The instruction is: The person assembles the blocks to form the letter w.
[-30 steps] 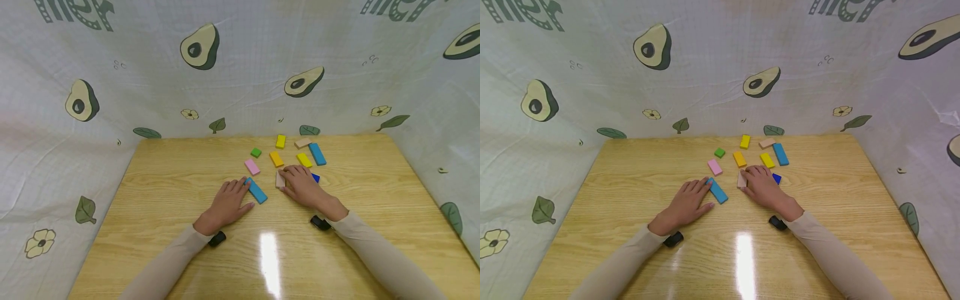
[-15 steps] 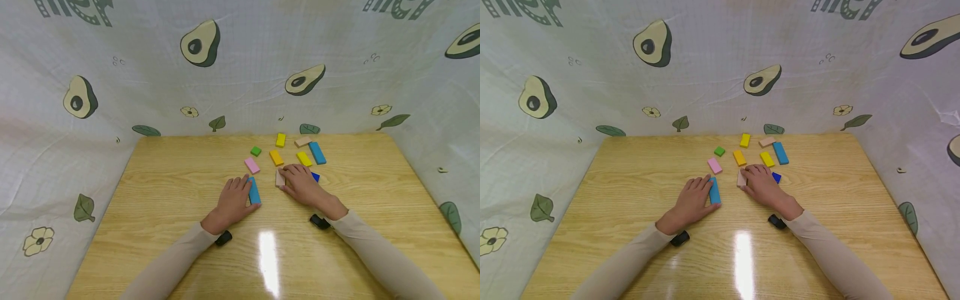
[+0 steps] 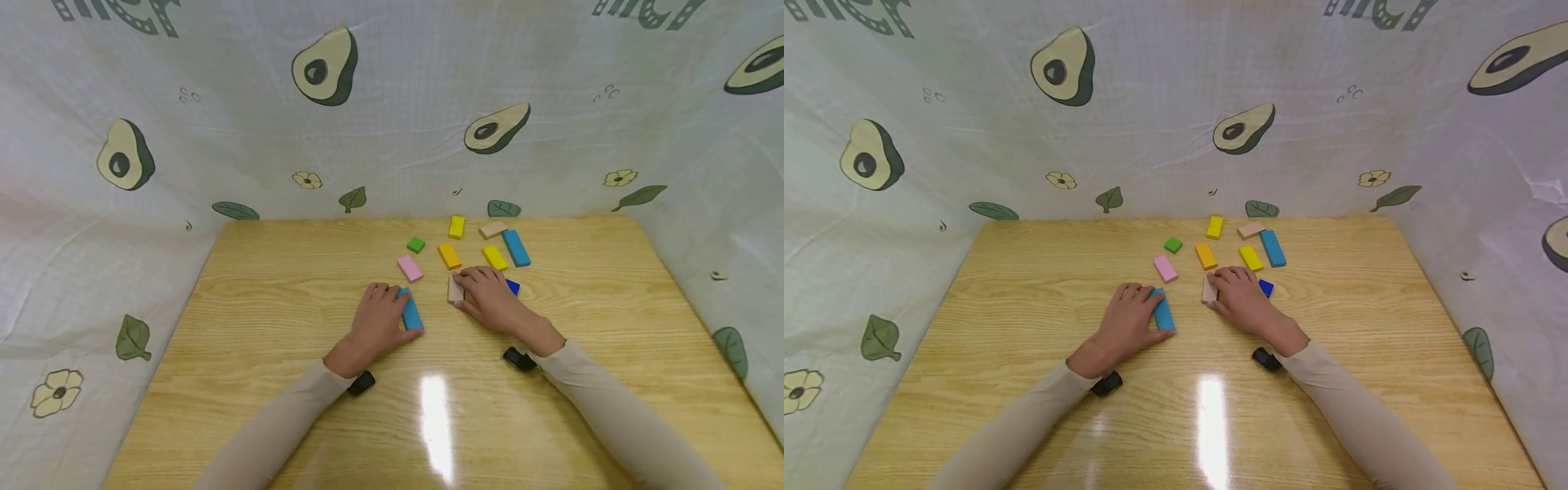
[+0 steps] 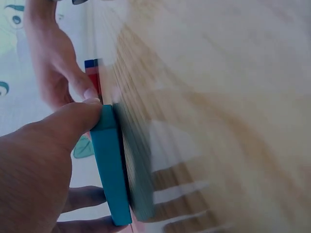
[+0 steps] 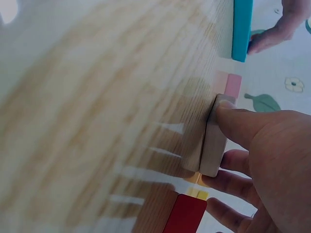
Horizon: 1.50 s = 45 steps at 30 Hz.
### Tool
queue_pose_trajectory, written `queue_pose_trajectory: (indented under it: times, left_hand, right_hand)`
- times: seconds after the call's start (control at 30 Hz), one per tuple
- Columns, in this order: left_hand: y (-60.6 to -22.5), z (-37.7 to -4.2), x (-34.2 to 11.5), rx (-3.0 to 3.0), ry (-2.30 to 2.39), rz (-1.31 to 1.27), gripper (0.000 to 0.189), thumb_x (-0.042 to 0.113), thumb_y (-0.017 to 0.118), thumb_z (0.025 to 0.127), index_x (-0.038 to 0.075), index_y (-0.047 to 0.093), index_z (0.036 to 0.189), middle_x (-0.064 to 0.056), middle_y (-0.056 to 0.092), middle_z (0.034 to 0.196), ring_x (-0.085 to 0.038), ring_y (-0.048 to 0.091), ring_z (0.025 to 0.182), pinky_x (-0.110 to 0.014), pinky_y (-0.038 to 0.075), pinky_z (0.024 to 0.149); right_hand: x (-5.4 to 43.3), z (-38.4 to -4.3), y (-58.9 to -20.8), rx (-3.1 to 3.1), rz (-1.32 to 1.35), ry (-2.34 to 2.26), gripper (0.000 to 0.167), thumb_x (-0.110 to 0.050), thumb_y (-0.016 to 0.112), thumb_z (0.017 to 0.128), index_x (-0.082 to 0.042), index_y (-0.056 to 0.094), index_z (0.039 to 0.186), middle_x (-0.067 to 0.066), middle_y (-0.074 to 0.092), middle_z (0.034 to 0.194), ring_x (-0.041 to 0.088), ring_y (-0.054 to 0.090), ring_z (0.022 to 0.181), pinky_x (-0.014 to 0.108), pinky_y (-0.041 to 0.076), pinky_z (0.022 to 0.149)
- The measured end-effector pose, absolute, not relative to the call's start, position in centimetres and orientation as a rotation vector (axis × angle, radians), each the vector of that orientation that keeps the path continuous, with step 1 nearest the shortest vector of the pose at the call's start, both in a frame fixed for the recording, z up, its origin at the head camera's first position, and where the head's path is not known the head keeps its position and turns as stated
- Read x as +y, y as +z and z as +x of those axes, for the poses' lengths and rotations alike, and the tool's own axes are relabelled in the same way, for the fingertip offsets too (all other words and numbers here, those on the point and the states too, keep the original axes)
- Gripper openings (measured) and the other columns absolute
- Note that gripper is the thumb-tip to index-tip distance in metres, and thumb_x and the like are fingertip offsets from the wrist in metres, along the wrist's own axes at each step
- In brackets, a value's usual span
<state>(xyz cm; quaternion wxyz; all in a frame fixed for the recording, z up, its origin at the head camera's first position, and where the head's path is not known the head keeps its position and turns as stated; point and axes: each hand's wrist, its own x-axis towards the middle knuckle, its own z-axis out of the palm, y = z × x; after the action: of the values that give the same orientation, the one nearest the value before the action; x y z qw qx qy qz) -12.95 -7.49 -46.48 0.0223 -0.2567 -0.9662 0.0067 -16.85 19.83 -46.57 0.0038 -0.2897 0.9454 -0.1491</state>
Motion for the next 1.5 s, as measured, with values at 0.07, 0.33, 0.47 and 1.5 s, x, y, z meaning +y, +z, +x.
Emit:
queue_pose_trajectory:
  times: [0.07,0.33,0.47,1.5]
  left_hand:
    - [-46.4,-13.0,-7.9,-3.000,0.017,-0.789,0.080,0.073,0.066,0.093,0.015,0.064,0.146,-0.010,0.064,0.141,-0.032,0.055,0.132,-0.048,0.038,0.119]
    - [-45.6,-13.4,-10.7,-3.021,-0.067,-0.679,0.078,0.069,0.070,0.092,0.014,0.064,0.147,-0.013,0.063,0.143,-0.035,0.054,0.134,-0.051,0.037,0.119]
    - [-45.1,-13.7,-12.7,-3.022,-0.121,-0.606,0.078,0.066,0.072,0.092,0.011,0.064,0.146,-0.015,0.063,0.144,-0.037,0.053,0.135,-0.053,0.035,0.120]
    - [-45.7,-13.6,-22.8,-3.028,-0.174,-0.372,0.078,0.058,0.077,0.092,0.003,0.063,0.146,-0.024,0.061,0.144,-0.045,0.052,0.134,-0.061,0.032,0.119]
  right_hand:
    - [19.8,-16.9,-46.6,2.957,-0.903,-0.470,0.055,-0.025,0.071,0.103,0.003,0.058,0.148,0.024,0.058,0.146,0.046,0.047,0.138,0.065,0.030,0.118]
    - [19.8,-16.9,-46.5,2.955,-0.903,-0.478,0.055,-0.025,0.072,0.103,0.003,0.058,0.148,0.024,0.058,0.146,0.046,0.047,0.138,0.067,0.031,0.118]
    - [19.9,-16.8,-46.4,2.962,-0.921,-0.483,0.054,-0.023,0.072,0.103,0.004,0.058,0.148,0.025,0.058,0.145,0.047,0.048,0.137,0.067,0.032,0.117]
    - [20.0,-16.8,-46.7,2.951,-0.910,-0.502,0.053,-0.022,0.070,0.104,0.004,0.057,0.148,0.024,0.057,0.147,0.048,0.048,0.138,0.067,0.033,0.116]
